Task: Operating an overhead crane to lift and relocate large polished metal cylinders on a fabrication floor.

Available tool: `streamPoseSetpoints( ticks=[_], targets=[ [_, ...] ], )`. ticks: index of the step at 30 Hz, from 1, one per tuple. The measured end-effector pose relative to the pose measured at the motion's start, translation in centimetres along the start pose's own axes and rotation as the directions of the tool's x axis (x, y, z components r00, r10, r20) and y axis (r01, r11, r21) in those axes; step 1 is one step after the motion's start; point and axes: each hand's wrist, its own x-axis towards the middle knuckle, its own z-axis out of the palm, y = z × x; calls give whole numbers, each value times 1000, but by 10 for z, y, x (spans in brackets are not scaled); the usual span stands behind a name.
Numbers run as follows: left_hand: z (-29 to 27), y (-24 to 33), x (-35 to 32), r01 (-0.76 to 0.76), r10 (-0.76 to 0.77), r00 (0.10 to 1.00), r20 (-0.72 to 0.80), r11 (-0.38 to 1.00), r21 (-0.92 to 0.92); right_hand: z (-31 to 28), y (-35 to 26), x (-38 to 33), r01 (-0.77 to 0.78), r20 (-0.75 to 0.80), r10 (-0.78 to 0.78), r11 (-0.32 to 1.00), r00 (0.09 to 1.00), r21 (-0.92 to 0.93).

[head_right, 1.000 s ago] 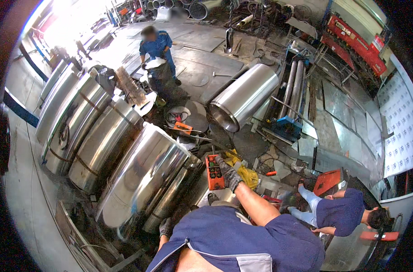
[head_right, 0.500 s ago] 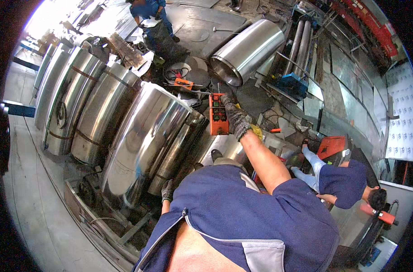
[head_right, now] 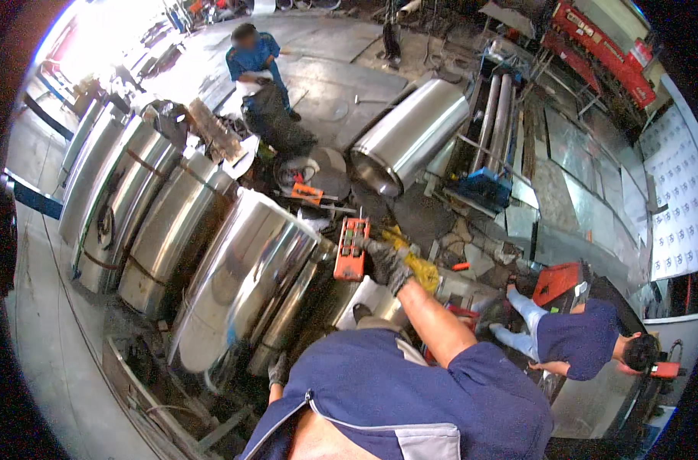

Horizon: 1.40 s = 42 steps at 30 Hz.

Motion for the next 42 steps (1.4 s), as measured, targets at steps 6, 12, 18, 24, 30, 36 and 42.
streamPoseSetpoints(
  ticks=[6, 12, 18, 24, 30, 36, 42],
  targets=[
    [15, 11, -1, -13, 13, 1000, -3, 999, 32, -29, 8, 11, -37, -33, 36, 999, 999, -31],
    [16, 24, -6, -7, 8, 1000, -21, 999, 49, -35, 20, 28, -91, -140, 71, 986, 988, -140],
    [8, 1, 13, 71, -69, 997, -39, 996, 52, -31, 27, 20, -145, -40, 143, 989, 989, -38],
    [-3, -29, 33, -51, 77, 985, -152, 985, 166, -72, 58, 29, -248, 6, 249, 965, 968, -85],
    [-6, -32, 56, -124, 186, 974, -127, 914, 386, -74, 61, 34, -202, -63, 195, 969, 979, -140],
    [-4, -11, 25, -80, 119, 988, -103, 944, 319, -54, 61, 24, -234, -88, 225, 967, 970, -103],
    [-9, -6, 19, 32, -20, 998, -54, 969, 245, -30, 63, 8, -189, -95, 180, 978, 979, -94]
  ],
)
